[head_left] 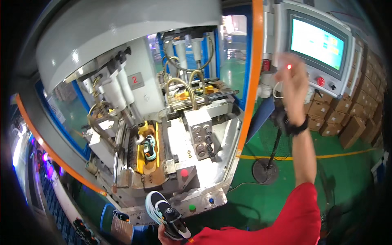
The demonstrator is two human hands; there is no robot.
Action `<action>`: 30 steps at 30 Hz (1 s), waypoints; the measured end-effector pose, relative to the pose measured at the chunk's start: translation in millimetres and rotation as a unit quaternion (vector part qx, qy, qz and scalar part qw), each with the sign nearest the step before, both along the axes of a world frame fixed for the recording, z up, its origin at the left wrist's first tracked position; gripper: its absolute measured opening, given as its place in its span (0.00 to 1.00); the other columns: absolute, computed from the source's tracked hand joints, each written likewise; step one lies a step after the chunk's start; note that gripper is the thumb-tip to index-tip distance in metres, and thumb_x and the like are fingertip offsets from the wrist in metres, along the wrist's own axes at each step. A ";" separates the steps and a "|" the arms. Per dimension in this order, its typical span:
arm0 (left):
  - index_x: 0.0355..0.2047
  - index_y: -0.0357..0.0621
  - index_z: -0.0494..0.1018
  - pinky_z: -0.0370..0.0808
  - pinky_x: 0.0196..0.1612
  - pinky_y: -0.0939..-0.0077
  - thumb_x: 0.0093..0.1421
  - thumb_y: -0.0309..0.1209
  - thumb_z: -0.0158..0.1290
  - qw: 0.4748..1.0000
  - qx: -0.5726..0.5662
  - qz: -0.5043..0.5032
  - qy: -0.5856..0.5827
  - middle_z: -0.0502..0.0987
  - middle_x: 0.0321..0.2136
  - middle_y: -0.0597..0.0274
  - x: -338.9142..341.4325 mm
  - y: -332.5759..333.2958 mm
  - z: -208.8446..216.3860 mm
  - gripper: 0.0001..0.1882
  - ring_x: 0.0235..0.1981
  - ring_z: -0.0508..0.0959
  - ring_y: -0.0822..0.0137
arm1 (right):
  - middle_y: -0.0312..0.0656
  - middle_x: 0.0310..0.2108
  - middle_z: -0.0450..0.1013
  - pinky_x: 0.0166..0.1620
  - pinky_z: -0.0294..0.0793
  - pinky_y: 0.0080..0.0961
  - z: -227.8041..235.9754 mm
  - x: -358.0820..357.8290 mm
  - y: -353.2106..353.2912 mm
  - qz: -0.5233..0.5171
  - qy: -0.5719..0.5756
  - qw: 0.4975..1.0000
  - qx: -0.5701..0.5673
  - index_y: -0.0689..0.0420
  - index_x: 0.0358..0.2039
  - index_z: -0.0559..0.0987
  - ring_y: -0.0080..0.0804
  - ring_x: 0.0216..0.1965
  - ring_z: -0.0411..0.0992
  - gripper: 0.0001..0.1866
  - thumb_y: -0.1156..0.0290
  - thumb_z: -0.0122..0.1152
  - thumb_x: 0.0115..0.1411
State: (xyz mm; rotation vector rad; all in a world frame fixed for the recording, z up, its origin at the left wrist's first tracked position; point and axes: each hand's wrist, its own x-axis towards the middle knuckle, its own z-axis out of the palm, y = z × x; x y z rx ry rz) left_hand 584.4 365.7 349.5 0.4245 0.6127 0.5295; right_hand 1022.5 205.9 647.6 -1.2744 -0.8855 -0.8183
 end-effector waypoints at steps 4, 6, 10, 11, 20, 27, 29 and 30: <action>0.59 0.37 0.64 0.77 0.48 0.57 0.61 0.48 0.45 0.974 0.153 0.152 -0.076 0.75 0.49 0.48 2.2 9.4 10.8 0.33 0.45 0.79 0.53 | 0.40 0.42 0.76 0.36 0.74 0.20 -151.9 -87.3 94.3 0.305 0.113 0.932 -0.161 0.60 0.45 0.77 0.25 0.34 0.77 0.10 0.71 0.57 0.64; 0.58 0.37 0.64 0.77 0.49 0.59 0.60 0.44 0.49 0.962 0.214 0.170 0.020 0.75 0.49 0.52 -27.7 28.1 -7.0 0.31 0.45 0.79 0.55 | 0.42 0.47 0.74 0.43 0.74 0.22 -203.1 -159.2 133.5 0.469 0.161 0.833 -0.245 0.59 0.53 0.73 0.29 0.40 0.76 0.20 0.65 0.61 0.63; 0.54 0.35 0.67 0.74 0.51 0.69 0.59 0.32 0.58 0.904 0.255 0.325 0.112 0.76 0.45 0.58 -83.4 26.0 8.4 0.25 0.44 0.76 0.67 | 0.40 0.52 0.69 0.55 0.68 0.25 -246.6 -317.7 189.7 0.733 0.308 0.514 -0.323 0.59 0.63 0.61 0.27 0.53 0.67 0.47 0.58 0.76 0.48; 0.56 0.35 0.65 0.73 0.51 0.71 0.60 0.31 0.58 0.872 0.295 0.367 0.130 0.75 0.45 0.59 -89.0 20.6 11.4 0.26 0.45 0.76 0.68 | 0.40 0.51 0.69 0.55 0.68 0.25 -247.5 -344.0 200.7 0.748 0.312 0.491 -0.319 0.60 0.62 0.62 0.26 0.53 0.67 0.45 0.63 0.76 0.47; 0.66 0.34 0.53 0.66 0.57 0.69 0.65 0.34 0.54 0.735 0.383 0.487 0.276 0.71 0.52 0.57 -253.6 4.6 22.4 0.35 0.54 0.69 0.67 | 0.41 0.44 0.76 0.50 0.72 0.25 -226.0 -560.1 267.1 0.730 0.074 0.528 -0.428 0.62 0.50 0.73 0.26 0.43 0.74 0.31 0.77 0.70 0.42; 0.54 0.33 0.71 0.68 0.57 0.66 0.63 0.31 0.57 0.583 0.350 0.557 0.477 0.77 0.48 0.50 -432.2 -0.5 7.1 0.21 0.52 0.74 0.61 | 0.53 0.41 0.77 0.47 0.75 0.36 -207.6 -752.1 343.6 0.704 -0.219 0.552 -0.390 0.57 0.52 0.71 0.47 0.43 0.78 0.33 0.67 0.72 0.45; 0.50 0.34 0.74 0.72 0.53 0.69 0.62 0.30 0.57 0.580 0.347 0.556 0.485 0.80 0.43 0.52 -470.8 9.3 -6.8 0.18 0.47 0.77 0.63 | 0.52 0.35 0.77 0.39 0.75 0.42 -203.5 -815.1 353.5 0.682 -0.278 0.562 -0.376 0.58 0.49 0.72 0.51 0.37 0.77 0.29 0.69 0.70 0.44; 0.48 0.33 0.75 0.73 0.50 0.71 0.62 0.29 0.57 0.575 0.356 0.550 0.490 0.80 0.41 0.54 -483.8 13.6 -7.4 0.16 0.45 0.78 0.65 | 0.51 0.33 0.77 0.36 0.75 0.42 -221.8 -850.0 365.3 0.668 -0.322 0.585 -0.328 0.60 0.42 0.73 0.51 0.35 0.77 0.24 0.70 0.68 0.43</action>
